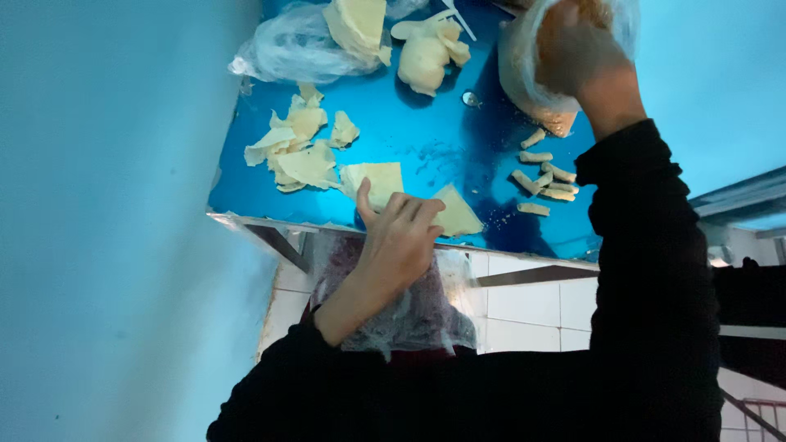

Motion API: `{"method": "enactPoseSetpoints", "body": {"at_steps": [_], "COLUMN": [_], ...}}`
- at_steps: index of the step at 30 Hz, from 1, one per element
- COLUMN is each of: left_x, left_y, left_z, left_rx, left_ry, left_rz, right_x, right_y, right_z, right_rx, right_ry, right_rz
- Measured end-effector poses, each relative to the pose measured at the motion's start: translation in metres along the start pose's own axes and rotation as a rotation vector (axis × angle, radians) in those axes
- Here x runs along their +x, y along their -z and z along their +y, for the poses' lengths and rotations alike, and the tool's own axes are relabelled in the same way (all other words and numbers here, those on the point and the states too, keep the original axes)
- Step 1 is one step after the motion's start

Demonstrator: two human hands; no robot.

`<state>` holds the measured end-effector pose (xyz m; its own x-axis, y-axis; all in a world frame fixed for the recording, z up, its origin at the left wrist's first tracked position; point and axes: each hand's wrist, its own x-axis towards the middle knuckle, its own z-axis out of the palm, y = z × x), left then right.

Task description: The person pinches pieces from a mass of dough, flattens a piece on the blue metal table, and rolls it between their palms into a short cylindrical stick, setting finished sticks in a pile on the table. They repeat this cycle throughout the clip, with dough scraps and a container of brown powder on the table.

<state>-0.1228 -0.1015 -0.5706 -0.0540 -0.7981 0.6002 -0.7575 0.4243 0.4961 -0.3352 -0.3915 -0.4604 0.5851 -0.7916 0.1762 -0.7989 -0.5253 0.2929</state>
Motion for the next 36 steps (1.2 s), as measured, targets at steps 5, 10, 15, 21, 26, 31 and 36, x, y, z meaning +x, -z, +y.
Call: {"method": "enactPoseSetpoints", "body": {"at_steps": [5,10,15,21,26,31,36], "left_x": [-0.001,-0.004,-0.002,0.008,0.007,0.002,-0.003], "left_y": [-0.002,0.001,0.0,0.0,-0.001,-0.01,-0.018], "left_z": [-0.003,-0.012,-0.008,0.002,0.005,0.003,-0.004], "left_rx": [0.011,0.082,0.164,0.315,0.239,0.229,0.325], "left_ry": [0.005,0.039,0.028,0.065,0.051,0.03,0.008], "left_rz": [-0.004,-0.082,-0.035,-0.123,-0.066,0.015,0.032], "right_x": [0.005,0.004,-0.007,-0.079,-0.136,-0.163,-0.182], "right_y": [-0.011,-0.02,-0.011,0.024,0.029,0.011,-0.012], "right_z": [-0.007,0.002,0.028,0.011,-0.079,-0.156,-0.188], "right_rx": [-0.03,0.005,0.185,0.978,1.291,1.308,1.066], "right_ry": [0.012,-0.097,-0.047,-0.156,-0.253,-0.172,-0.029], "right_rz": [-0.033,-0.116,0.054,0.242,0.021,-0.117,0.13]}}
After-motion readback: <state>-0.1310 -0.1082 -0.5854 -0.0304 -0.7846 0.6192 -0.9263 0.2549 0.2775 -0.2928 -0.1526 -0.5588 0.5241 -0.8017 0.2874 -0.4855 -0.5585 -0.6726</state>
